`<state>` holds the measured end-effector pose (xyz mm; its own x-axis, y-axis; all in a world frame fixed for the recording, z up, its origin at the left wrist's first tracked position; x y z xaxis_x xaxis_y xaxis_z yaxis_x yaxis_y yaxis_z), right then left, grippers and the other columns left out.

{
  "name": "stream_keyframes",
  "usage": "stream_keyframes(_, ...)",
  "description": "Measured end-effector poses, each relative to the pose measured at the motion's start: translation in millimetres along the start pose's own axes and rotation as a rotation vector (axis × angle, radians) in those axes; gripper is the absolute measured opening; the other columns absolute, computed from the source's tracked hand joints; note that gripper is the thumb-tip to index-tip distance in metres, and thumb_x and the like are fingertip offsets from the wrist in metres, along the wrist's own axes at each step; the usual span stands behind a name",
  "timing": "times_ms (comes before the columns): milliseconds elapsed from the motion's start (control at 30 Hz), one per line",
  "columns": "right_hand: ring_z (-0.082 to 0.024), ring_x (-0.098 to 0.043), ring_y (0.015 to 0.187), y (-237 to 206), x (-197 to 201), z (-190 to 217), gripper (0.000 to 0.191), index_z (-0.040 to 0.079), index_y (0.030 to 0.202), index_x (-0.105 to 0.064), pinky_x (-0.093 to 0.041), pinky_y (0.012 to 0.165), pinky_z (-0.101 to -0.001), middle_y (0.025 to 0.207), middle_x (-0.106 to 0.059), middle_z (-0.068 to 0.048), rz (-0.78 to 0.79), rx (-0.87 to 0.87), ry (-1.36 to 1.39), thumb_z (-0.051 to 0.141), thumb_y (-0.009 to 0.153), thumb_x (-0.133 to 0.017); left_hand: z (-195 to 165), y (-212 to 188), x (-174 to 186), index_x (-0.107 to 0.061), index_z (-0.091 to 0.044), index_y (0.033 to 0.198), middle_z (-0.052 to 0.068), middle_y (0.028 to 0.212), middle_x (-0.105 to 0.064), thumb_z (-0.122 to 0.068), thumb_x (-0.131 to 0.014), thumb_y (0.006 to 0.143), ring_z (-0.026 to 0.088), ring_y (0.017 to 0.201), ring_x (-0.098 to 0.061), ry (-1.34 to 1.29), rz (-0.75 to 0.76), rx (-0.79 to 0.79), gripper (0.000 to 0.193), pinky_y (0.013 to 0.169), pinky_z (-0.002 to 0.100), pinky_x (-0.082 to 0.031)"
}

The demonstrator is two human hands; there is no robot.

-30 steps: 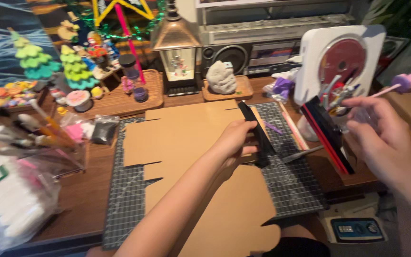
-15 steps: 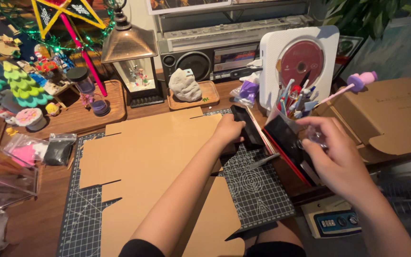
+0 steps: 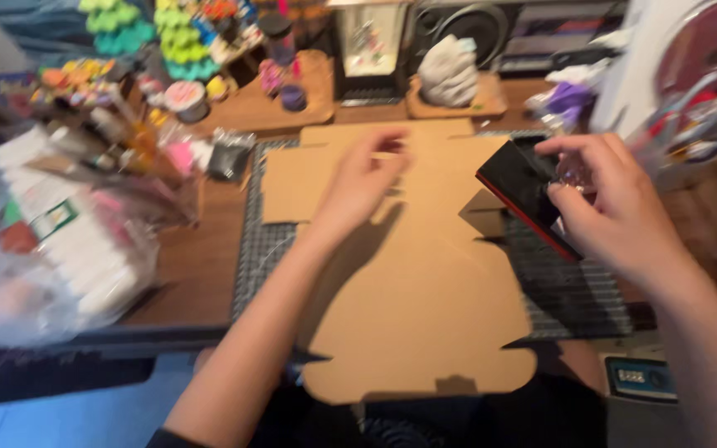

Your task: The person folds flat cardboard mailer boxes into shape on a craft desk, pressing the sides and bottom flaps together by hand. They then press a round stamp onto an ink pad and stamp a logo onto the box lid, before folding the front flap closed and working on another box.

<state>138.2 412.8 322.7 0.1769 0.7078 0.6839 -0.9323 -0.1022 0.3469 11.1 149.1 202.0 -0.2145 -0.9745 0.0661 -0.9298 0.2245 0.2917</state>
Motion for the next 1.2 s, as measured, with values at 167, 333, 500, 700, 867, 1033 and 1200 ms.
stream_keyframes(167, -0.014, -0.059, 0.089, 3.2, -50.3, 41.3, 0.04, 0.011, 0.133, -0.061, -0.053, 0.07, -0.0288, 0.111, -0.051, -0.006, 0.179, 0.078, -0.036, 0.01, 0.093, -0.059, -28.4, -109.5, 128.7, -0.066, -0.005, 0.123, 0.003, 0.104, -0.069, -0.011, -0.064, 0.101, 0.008, 0.088, -0.065, 0.174, -0.325, -0.09, 0.023, 0.078, 0.024, -0.055)
stream_keyframes(333, -0.011, -0.059, 0.084, 2.2, -88.4, 63.8, 0.051, 0.01, 0.148, -0.055, -0.051, 0.07, -0.0274, 0.109, -0.059, -0.004, 0.405, 0.147, 0.076, 0.013, 0.098, -0.062, -25.3, -162.7, 153.5, -0.069, -0.003, 0.118, 0.002, 0.097, -0.072, -0.009, -0.066, 0.101, 0.007, 0.087, -0.066, 0.189, -0.401, -0.08, 0.018, 0.079, 0.022, -0.053)
stream_keyframes(500, -0.008, -0.061, 0.078, -4.1, -98.8, 71.7, 0.045, 0.008, 0.139, -0.064, -0.055, 0.069, -0.0255, 0.101, -0.064, -0.003, 0.552, 0.032, 0.261, 0.012, 0.094, -0.068, -11.2, -173.1, 158.3, -0.069, -0.002, 0.116, 0.001, 0.097, -0.072, -0.008, -0.066, 0.101, 0.007, 0.089, -0.068, 0.075, -0.368, -0.054, 0.017, 0.081, 0.022, -0.055)
stream_keyframes(700, -0.007, -0.056, 0.081, -16.1, -92.1, 75.6, 0.042, 0.007, 0.13, -0.07, -0.054, 0.067, -0.024, 0.104, -0.065, -0.001, 0.621, 0.074, 0.294, 0.01, 0.088, -0.07, -10.2, -176.6, 153.2, -0.069, -0.002, 0.115, -0.001, 0.096, -0.071, -0.008, -0.067, 0.099, 0.004, 0.087, -0.066, 0.114, -0.369, -0.031, 0.016, 0.078, 0.021, -0.053)
stream_keyframes(867, -0.008, -0.058, 0.084, -33.4, -88.8, 73.1, 0.045, 0.009, 0.131, -0.068, -0.055, 0.072, -0.0238, 0.111, -0.067, 0.0, 0.639, 0.105, 0.299, 0.011, 0.086, -0.072, -14.4, -181.4, 140.9, -0.071, -0.002, 0.113, -0.001, 0.093, -0.068, -0.007, -0.069, 0.098, 0.004, 0.083, -0.06, 0.215, -0.364, -0.025, 0.016, 0.077, 0.02, -0.05)
stream_keyframes(1033, -0.009, -0.062, 0.088, -44.0, -90.4, 72.7, 0.043, 0.01, 0.133, -0.069, -0.054, 0.075, -0.0257, 0.107, -0.067, -0.002, 0.67, 0.145, 0.305, 0.013, 0.09, -0.07, -16.4, -184.3, 135.4, -0.071, -0.003, 0.114, -0.001, 0.094, -0.069, -0.007, -0.069, 0.099, 0.004, 0.084, -0.06, 0.231, -0.357, -0.023, 0.016, 0.078, 0.02, -0.051)
stream_keyframes(1200, -0.01, -0.065, 0.086, -47.4, -91.9, 67.6, 0.038, 0.011, 0.131, -0.07, -0.058, 0.077, -0.0278, 0.111, -0.069, -0.002, 0.71, 0.073, 0.395, 0.013, 0.093, -0.065, -15.1, -183.6, 134.9, -0.07, -0.003, 0.114, 0.0, 0.095, -0.071, -0.008, -0.067, 0.099, 0.005, 0.086, -0.065, 0.234, -0.36, 0.005, 0.016, 0.078, 0.02, -0.052)
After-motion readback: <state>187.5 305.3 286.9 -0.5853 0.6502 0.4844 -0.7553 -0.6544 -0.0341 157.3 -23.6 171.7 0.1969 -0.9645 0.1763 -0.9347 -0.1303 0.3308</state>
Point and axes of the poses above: each hand's wrist, its own y-axis towards the middle knuckle, its own x-axis out of the back of the hand, z = x × y, the point moved 3 cm from there along y, towards the middle knuckle
